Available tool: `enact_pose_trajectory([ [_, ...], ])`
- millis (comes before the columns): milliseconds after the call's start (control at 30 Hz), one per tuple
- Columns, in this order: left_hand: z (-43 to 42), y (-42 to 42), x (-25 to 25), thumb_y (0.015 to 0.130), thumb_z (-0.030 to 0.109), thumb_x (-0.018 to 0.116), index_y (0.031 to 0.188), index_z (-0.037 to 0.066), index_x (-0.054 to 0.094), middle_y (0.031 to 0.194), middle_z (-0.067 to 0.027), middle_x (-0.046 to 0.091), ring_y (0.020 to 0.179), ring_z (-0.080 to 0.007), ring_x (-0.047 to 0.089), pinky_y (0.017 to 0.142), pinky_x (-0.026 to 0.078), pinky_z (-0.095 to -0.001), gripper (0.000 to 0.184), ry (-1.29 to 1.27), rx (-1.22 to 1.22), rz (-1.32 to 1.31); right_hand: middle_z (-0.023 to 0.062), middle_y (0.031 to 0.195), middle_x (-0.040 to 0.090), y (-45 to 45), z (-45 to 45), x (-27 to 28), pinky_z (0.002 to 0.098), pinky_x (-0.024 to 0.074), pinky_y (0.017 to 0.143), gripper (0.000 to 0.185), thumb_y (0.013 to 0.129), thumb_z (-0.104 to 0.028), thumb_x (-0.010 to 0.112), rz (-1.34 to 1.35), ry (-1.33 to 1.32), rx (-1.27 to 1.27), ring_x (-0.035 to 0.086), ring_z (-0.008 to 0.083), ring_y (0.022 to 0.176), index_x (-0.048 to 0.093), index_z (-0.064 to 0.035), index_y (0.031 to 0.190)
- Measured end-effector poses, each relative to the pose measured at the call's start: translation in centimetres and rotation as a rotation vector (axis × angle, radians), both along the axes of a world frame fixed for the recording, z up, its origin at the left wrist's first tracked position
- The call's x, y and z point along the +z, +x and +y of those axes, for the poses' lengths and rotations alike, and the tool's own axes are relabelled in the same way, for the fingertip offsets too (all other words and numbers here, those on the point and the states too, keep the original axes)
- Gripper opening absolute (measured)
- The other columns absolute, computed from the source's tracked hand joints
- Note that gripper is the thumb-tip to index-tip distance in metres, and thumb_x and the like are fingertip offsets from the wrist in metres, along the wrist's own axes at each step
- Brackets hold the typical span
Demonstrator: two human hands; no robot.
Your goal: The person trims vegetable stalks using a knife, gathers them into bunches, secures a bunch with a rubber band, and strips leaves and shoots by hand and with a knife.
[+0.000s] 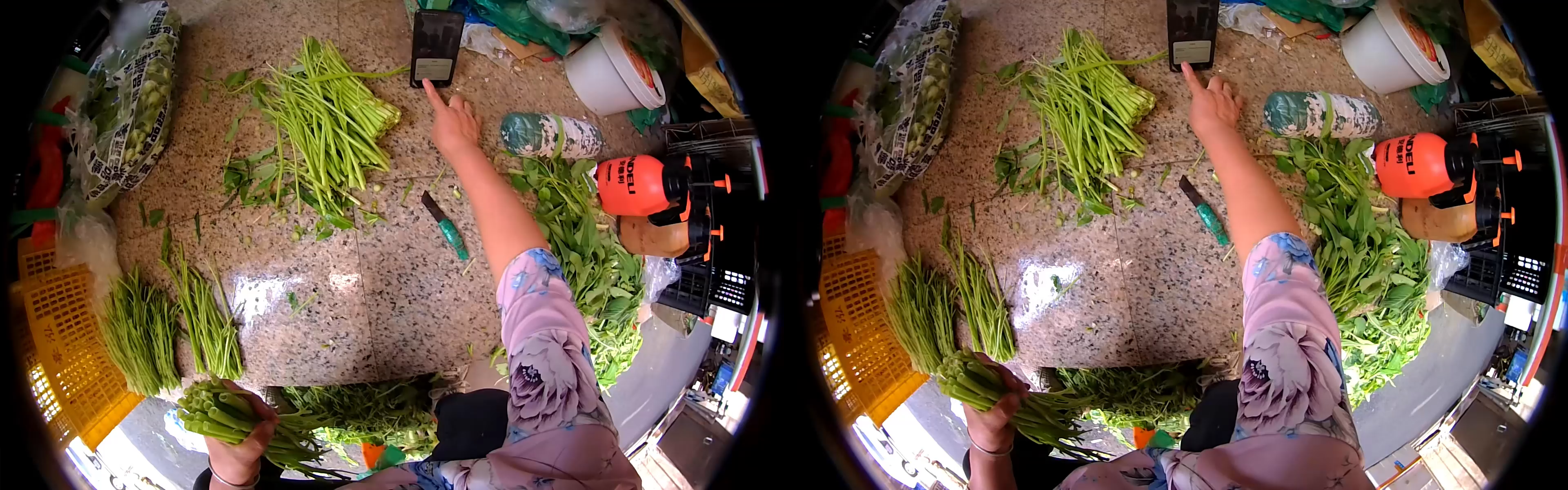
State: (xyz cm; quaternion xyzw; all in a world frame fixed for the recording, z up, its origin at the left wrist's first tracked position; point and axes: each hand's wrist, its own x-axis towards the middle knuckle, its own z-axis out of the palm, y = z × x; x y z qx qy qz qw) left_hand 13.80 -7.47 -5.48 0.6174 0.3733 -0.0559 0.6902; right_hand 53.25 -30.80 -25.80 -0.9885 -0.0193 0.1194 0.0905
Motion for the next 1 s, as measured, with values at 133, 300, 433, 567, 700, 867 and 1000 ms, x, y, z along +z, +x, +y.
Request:
enact_pose_trajectory([
  [133, -0.1, -0.3, 0.4, 0.06, 0.007, 0.072, 0.106, 0.008, 0.039, 0.077, -0.0047, 0.052, 0.066, -0.0168, 0.054, 0.065, 0.049, -0.03, 0.057, -0.014, 0.025, -0.019, 0.013, 0.123, 0.041, -2.3, -1.0, 0.4, 0.0415, 0.0292, 0.098, 0.079, 0.078, 0.0, 0.05, -0.127, 0.09, 0.037, 0.038, 0.0314, 0.117, 0.018, -0.0403, 0.138],
  [300, -0.1, -1.3, 0.4, 0.059, -0.01, 0.061, 0.103, 0.001, 0.039, 0.077, -0.0109, 0.055, 0.066, -0.0171, 0.056, 0.063, 0.05, -0.0283, 0.05, -0.021, 0.051, -0.081, 0.0143, 0.108, 0.05, -8.7, -4.0, 0.0, 0.0413, 0.0381, 0.089, 0.04, 0.079, -0.01, 0.053, -0.243, 0.294, 0.098, 0.047, 0.0316, 0.106, 0.051, -0.0144, 0.118],
  [433, -0.3, -2.3, 0.8, 0.058, -0.013, 0.061, 0.092, 0.0, 0.046, 0.073, -0.0078, 0.055, 0.063, -0.0146, 0.055, 0.058, 0.049, -0.0254, 0.04, 0.08, -0.023, -0.075, 0.0143, 0.111, 0.049, -14.5, -4.4, 2.5, 0.0452, 0.0362, 0.091, 0.036, 0.079, -0.026, 0.059, -0.004, 0.249, 0.031, 0.044, 0.0318, 0.111, 0.054, -0.0117, 0.112],
  [567, -0.9, -3.4, 2.0, 0.059, -0.009, 0.064, 0.081, 0.002, 0.052, 0.071, -0.0058, 0.057, 0.062, -0.0137, 0.055, 0.056, 0.047, -0.0253, 0.028, 0.121, -0.113, -0.072, 0.0138, 0.112, 0.05, -16.9, -5.2, 0.8, 0.0444, 0.0374, 0.092, 0.05, 0.078, -0.033, 0.063, 0.02, 0.087, 0.113, 0.045, 0.0315, 0.111, 0.047, -0.0105, 0.119],
  [700, -1.9, -4.6, 2.5, 0.061, -0.004, 0.063, 0.076, 0.003, 0.055, 0.067, -0.0037, 0.057, 0.061, -0.0127, 0.055, 0.057, 0.046, -0.0252, 0.018, 0.227, -0.205, -0.131, 0.0145, 0.11, 0.053, -17.9, -5.3, 1.0, 0.0395, 0.0423, 0.088, 0.046, 0.076, -0.028, 0.064, 0.05, 0.131, 0.125, 0.051, 0.0319, 0.104, 0.05, -0.0099, 0.116],
  [867, -2.4, -5.8, 2.7, 0.062, 0.002, 0.064, 0.071, 0.004, 0.058, 0.067, -0.0036, 0.059, 0.06, -0.0128, 0.056, 0.056, 0.045, -0.0251, 0.011, 0.214, -0.344, -0.146, 0.0173, 0.096, 0.059, -21.6, -4.7, 2.7, 0.0378, 0.0465, 0.078, 0.025, 0.072, -0.019, 0.064, 0.269, 0.273, 0.038, 0.058, 0.029, 0.09, 0.061, -0.0065, 0.094],
  [1000, -2.7, -6.3, 3.3, 0.062, 0.002, 0.066, 0.077, 0.004, 0.056, 0.073, -0.0035, 0.058, 0.066, -0.0128, 0.056, 0.061, 0.046, -0.0257, 0.018, 0.147, -0.446, -0.197, 0.0129, 0.073, 0.058, -27.0, -4.7, 5.6, 0.0365, 0.046, 0.062, 0.021, 0.076, -0.022, 0.061, 0.22, 0.518, 0.036, 0.058, 0.0263, 0.068, 0.058, -0.0047, 0.086],
])
